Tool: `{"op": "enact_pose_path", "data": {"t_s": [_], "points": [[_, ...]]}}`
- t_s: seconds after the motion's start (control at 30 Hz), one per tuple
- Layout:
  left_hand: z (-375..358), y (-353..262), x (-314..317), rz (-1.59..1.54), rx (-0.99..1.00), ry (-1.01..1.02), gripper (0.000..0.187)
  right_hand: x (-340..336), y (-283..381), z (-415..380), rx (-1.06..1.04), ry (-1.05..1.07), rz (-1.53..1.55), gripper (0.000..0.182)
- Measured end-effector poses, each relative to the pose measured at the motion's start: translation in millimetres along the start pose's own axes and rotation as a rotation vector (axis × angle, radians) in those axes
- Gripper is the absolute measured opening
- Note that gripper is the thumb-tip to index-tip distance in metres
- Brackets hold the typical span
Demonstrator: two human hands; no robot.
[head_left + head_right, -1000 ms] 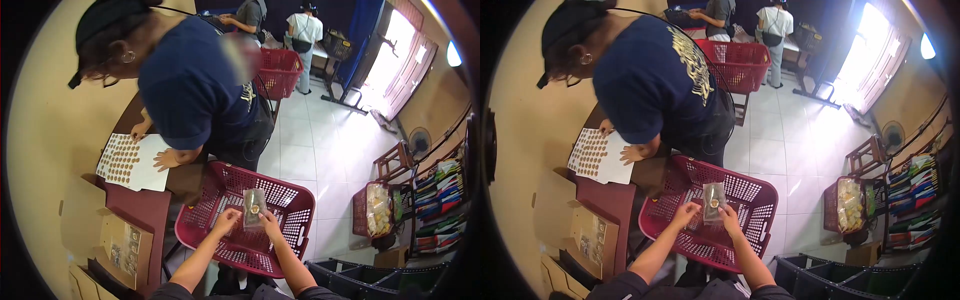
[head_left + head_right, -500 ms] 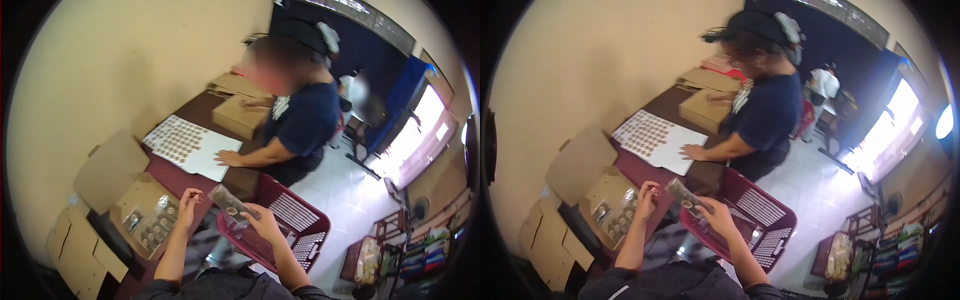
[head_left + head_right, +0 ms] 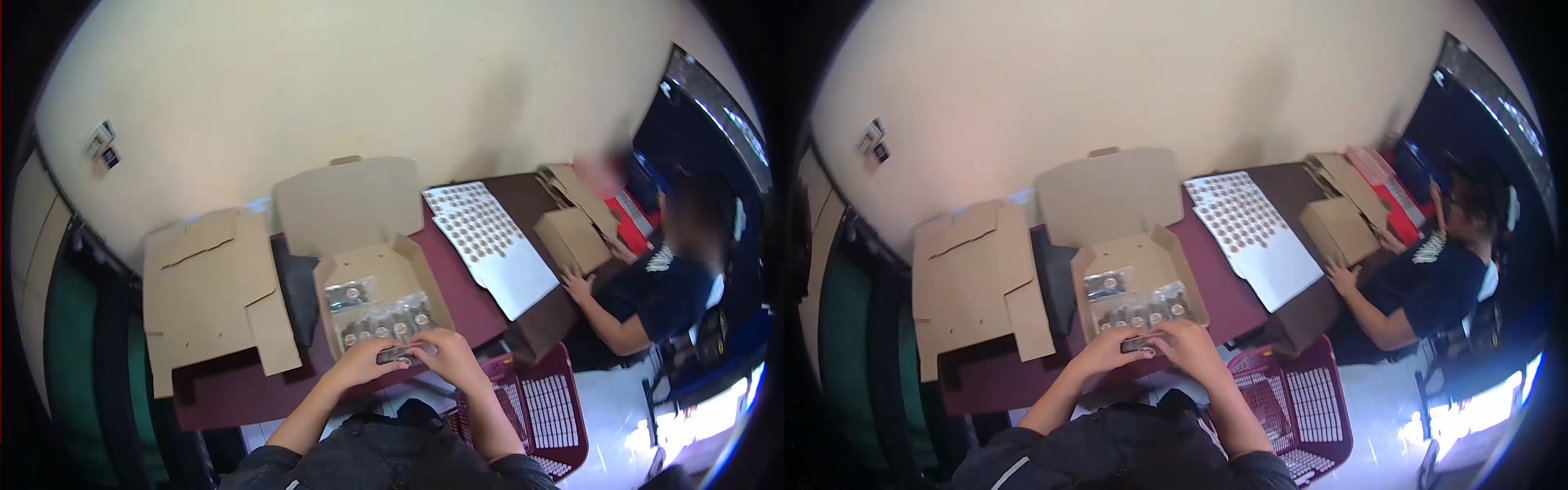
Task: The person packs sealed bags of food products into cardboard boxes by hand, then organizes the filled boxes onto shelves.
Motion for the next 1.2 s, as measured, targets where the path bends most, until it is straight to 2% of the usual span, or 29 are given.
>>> {"op": "enact_pose_path", "data": {"t_s": [0.07, 0.1, 0.13, 0.2, 0.23, 0.27, 0.33, 0.37, 0.47, 0.5, 0.57, 0.6, 0.63, 0.7, 0.73, 0.8, 0.83, 0.9, 1.03, 1.13, 1.17, 1.2], "points": [[-17, 8, -25, -0.013, -0.025, -0.211, 0.041, -16, 31, 8, -0.261, -0.321, 0.138, 0.029], [-27, 16, -34, -0.035, -0.047, -0.314, 0.045, -13, 37, 16, -0.288, -0.319, 0.087, 0.042], [-33, 26, -36, -0.024, -0.064, -0.346, 0.045, -7, 42, 23, -0.315, -0.293, 0.092, 0.042], [-50, 54, -52, -0.306, -0.158, -0.690, 0.050, -1, 33, 45, -0.224, -0.355, 0.145, 0.051], [-56, 61, -55, -0.374, -0.216, -0.734, 0.048, 17, 25, 59, -0.224, -0.226, 0.192, 0.056], [-59, 68, -56, -0.361, -0.224, -0.759, 0.048, 30, 23, 65, -0.243, -0.207, 0.201, 0.056], [-63, 92, -52, -0.520, -0.312, -0.878, 0.053, 72, 16, 80, -0.068, 0.156, 0.544, 0.057], [-62, 93, -52, -0.492, -0.350, -0.854, 0.051, 96, 10, 83, 0.073, 0.332, 0.677, 0.057], [-51, 113, -49, -0.339, -0.368, -0.875, 0.050, 122, 6, 102, 0.019, 0.415, 0.628, 0.055], [-43, 102, -53, -0.345, -0.352, -0.885, 0.051, 131, 3, 108, 0.013, 0.421, 0.626, 0.055], [-32, 106, -56, -0.387, -0.328, -0.907, 0.050, 127, -12, 125, -0.002, 0.219, 0.809, 0.051], [-24, 107, -56, -0.436, -0.304, -0.920, 0.050, 120, -10, 131, -0.001, 0.216, 0.806, 0.051], [-15, 95, -67, -0.389, -0.202, -0.969, 0.050, 115, -6, 134, 0.038, 0.295, 0.823, 0.048], [-5, 105, -70, -0.378, -0.256, -0.929, 0.050, 117, -10, 139, 0.088, 0.389, 0.837, 0.042], [0, 104, -72, -0.358, -0.311, -0.897, 0.049, 114, -16, 141, 0.099, 0.377, 0.839, 0.042], [9, 95, -70, -0.380, -0.261, -0.866, 0.048, 108, -23, 142, 0.141, 0.366, 0.818, 0.041], [13, 97, -67, -0.437, -0.227, -0.857, 0.047, 106, -29, 141, 0.149, 0.336, 0.675, 0.043], [18, 102, -62, -0.477, -0.165, -0.841, 0.043, 109, -39, 140, 0.146, 0.337, 0.744, 0.043], [20, 114, -43, -0.592, -0.213, -0.806, 0.041, 99, -46, 133, 0.138, 0.273, 0.833, 0.043], [19, 121, -39, -0.590, -0.237, -0.760, 0.043, 97, -44, 127, 0.243, 0.326, 0.922, 0.045], [16, 120, -41, -0.586, -0.238, -0.759, 0.043, 90, -39, 122, 0.290, 0.351, 0.825, 0.047], [15, 114, -47, -0.385, -0.226, -0.711, 0.043, 94, -40, 121, 0.287, 0.355, 0.827, 0.047]]}}
Point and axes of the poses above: each hand's wrist, its own z-axis towards the middle knuckle, its own x-axis out of the palm, y = z × x, the point moved 8 cm from there along z, towards the middle knuckle, and after that the axes turned 12 degrees about x, right-handed, at the moved point
